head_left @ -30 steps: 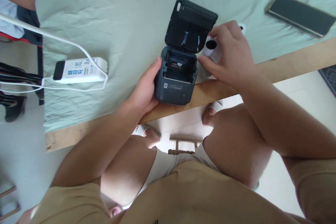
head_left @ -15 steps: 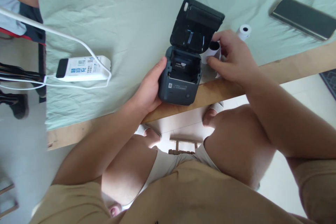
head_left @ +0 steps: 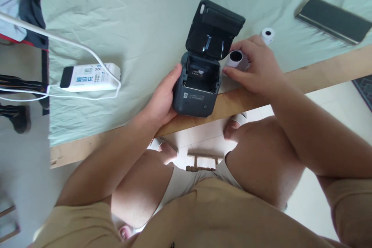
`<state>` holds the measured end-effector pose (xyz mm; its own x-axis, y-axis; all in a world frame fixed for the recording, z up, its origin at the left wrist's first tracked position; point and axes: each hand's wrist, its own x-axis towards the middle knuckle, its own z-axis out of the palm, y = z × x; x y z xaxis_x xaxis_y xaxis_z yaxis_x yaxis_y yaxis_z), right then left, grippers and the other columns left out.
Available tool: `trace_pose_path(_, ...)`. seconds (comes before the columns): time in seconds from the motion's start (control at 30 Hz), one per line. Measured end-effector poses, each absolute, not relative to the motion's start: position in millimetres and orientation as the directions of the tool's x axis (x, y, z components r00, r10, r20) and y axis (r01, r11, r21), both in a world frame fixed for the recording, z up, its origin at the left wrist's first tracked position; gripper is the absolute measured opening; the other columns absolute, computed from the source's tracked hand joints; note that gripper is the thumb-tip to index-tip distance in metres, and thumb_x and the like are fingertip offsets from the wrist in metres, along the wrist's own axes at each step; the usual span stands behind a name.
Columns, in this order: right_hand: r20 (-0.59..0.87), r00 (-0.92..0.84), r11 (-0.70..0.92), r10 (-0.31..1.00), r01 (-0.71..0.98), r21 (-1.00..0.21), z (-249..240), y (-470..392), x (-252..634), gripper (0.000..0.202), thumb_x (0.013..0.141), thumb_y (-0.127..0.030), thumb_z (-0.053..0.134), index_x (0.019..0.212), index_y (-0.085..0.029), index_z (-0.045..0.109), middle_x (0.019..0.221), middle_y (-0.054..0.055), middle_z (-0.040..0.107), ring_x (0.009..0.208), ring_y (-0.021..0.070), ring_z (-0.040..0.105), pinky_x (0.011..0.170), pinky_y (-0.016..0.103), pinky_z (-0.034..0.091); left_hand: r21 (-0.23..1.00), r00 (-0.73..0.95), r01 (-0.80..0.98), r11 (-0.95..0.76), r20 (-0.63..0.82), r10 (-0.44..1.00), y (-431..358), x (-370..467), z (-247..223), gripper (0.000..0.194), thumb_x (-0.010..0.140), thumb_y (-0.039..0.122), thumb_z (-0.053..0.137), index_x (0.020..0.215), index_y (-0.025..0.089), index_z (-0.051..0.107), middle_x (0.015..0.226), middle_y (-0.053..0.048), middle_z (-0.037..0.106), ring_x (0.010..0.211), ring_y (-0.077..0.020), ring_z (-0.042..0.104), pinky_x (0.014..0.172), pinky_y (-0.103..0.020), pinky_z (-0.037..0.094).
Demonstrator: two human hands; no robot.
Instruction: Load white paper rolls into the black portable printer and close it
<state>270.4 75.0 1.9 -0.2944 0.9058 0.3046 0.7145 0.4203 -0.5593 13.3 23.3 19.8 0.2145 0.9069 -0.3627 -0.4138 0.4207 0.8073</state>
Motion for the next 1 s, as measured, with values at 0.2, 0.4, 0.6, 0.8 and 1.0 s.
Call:
trace_pose_path(0.2,0.332,-0.217,0.388,0.918,0.666,-0.638,-2.7,72.6,269.7,0.052,0.079,-0.031,0.078,0.130,-0.034,0.065,0.114,0.005,0.073,0.089,0.0268,0.071,0.089,0.049,0.064,0.804,0.207,-0.420,0.422,-0.368,0.907,24.2,13.5,20.4,0.040,0.111,0.048,0.055,0.108,0.017,0.080,0.106,-0.008,0.087,0.128,-0.0353,0.081,0.111,-0.049,0.068)
trace_pose_path(0.4,0.317,-0.182,0.356,0.931,0.652,-0.669,-3.0,70.4,268.7,0.046,0.084,-0.037,0.081,0.128,-0.036,0.066,0.115,0.004,0.075,0.083,0.0226,0.070,0.083,0.043,0.063,0.800,0.215,-0.412,0.435,-0.379,0.900,24.0,13.0,20.7,0.040,0.111,0.049,0.055,0.110,0.018,0.081,0.108,-0.007,0.088,0.127,-0.0335,0.082,0.109,-0.046,0.069)
trace_pose_path(0.6,0.276,-0.185,0.327,0.943,0.670,-0.667,0.6,72.0,268.6,0.050,0.076,-0.023,0.077,0.124,-0.034,0.067,0.115,0.004,0.076,0.087,0.0255,0.073,0.088,0.047,0.065,0.803,0.208,-0.414,0.428,-0.374,0.904,23.1,14.0,23.1,0.039,0.111,0.047,0.054,0.107,0.018,0.081,0.106,-0.007,0.087,0.127,-0.0334,0.081,0.112,-0.047,0.068)
trace_pose_path(0.8,0.307,-0.229,0.376,0.924,0.697,-0.610,4.2,71.4,266.8,0.034,0.080,-0.024,0.078,0.112,-0.031,0.070,0.118,0.008,0.076,0.112,0.0341,0.075,0.108,0.056,0.063,0.807,0.197,-0.395,0.439,-0.393,0.898,21.9,15.5,26.2,0.041,0.112,0.048,0.052,0.107,0.018,0.081,0.107,-0.007,0.088,0.129,-0.0330,0.081,0.113,-0.046,0.068)
trace_pose_path(1.0,0.303,-0.209,0.355,0.930,0.724,-0.591,3.4,69.5,266.9,0.031,0.089,-0.035,0.078,0.119,-0.034,0.072,0.123,0.007,0.075,0.107,0.0308,0.073,0.103,0.052,0.065,0.811,0.198,-0.379,0.446,-0.400,0.895,21.3,15.0,27.6,0.040,0.109,0.051,0.057,0.111,0.018,0.080,0.116,-0.009,0.087,0.139,-0.0361,0.076,0.120,-0.051,0.064)
